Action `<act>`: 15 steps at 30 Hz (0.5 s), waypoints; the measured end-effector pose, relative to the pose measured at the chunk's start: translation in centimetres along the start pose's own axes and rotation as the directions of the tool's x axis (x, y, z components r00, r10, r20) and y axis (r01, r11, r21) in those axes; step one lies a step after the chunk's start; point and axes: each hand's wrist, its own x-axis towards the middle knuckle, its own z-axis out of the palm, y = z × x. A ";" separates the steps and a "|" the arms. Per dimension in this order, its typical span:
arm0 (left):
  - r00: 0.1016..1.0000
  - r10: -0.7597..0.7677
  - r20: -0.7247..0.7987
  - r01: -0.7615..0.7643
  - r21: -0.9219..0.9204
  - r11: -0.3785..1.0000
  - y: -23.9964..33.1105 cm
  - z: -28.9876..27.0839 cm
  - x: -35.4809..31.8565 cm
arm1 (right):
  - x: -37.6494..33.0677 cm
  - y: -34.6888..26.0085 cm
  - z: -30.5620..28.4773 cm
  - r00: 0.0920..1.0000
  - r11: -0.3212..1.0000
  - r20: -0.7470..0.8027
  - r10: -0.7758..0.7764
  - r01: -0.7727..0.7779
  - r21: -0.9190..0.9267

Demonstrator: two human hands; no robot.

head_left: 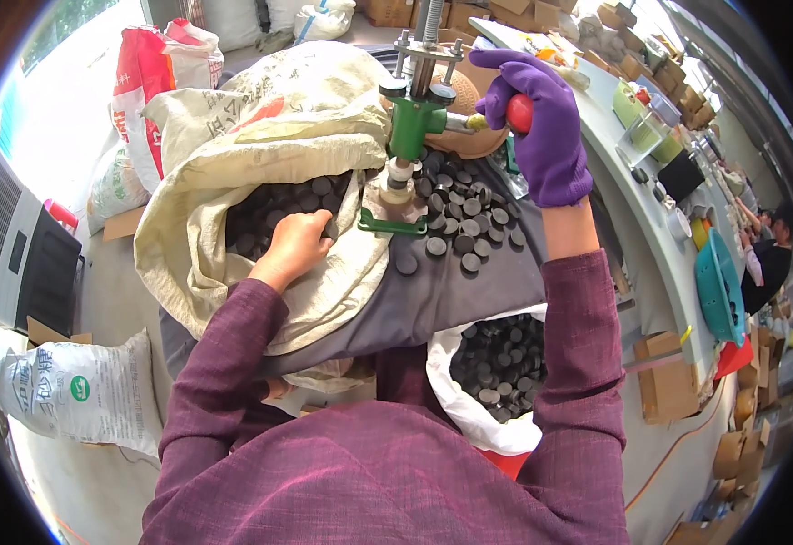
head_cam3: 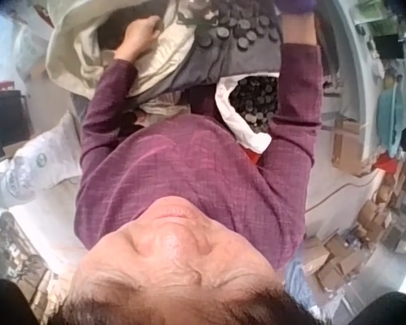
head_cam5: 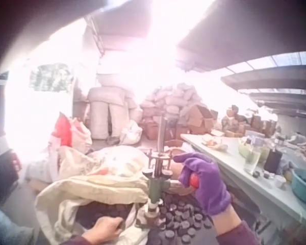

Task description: The person processes small circular black components from a large sack using a manual hand press.

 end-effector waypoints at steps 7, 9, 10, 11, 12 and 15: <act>0.952 -0.074 -0.297 -0.029 -0.328 0.944 2.6 1.9 3.9 | -0.3 -0.2 0.3 0.994 0.994 -0.018 0.110 -0.110 0.018; 0.946 -0.135 -0.296 0.018 -0.367 0.930 3.5 3.7 5.5 | -0.4 -0.4 0.3 0.996 0.997 -0.033 0.080 -0.079 0.011; 0.942 -0.161 -0.294 0.040 -0.379 0.925 3.6 4.4 6.2 | -0.4 -0.4 0.4 0.997 0.997 -0.032 0.076 -0.075 0.006; 0.946 -0.228 -0.230 0.128 -0.382 0.915 3.5 5.0 6.5 | -0.3 -0.3 0.7 0.995 0.996 -0.026 0.092 -0.091 0.020; 0.948 -0.222 -0.229 0.120 -0.388 0.914 3.9 5.3 6.8 | -0.3 -0.2 0.6 0.994 0.993 -0.026 0.111 -0.110 0.030; 0.920 -0.291 -0.262 0.168 -0.408 0.897 4.6 5.9 7.5 | -0.2 -0.1 0.3 0.993 0.993 -0.019 0.118 -0.118 0.016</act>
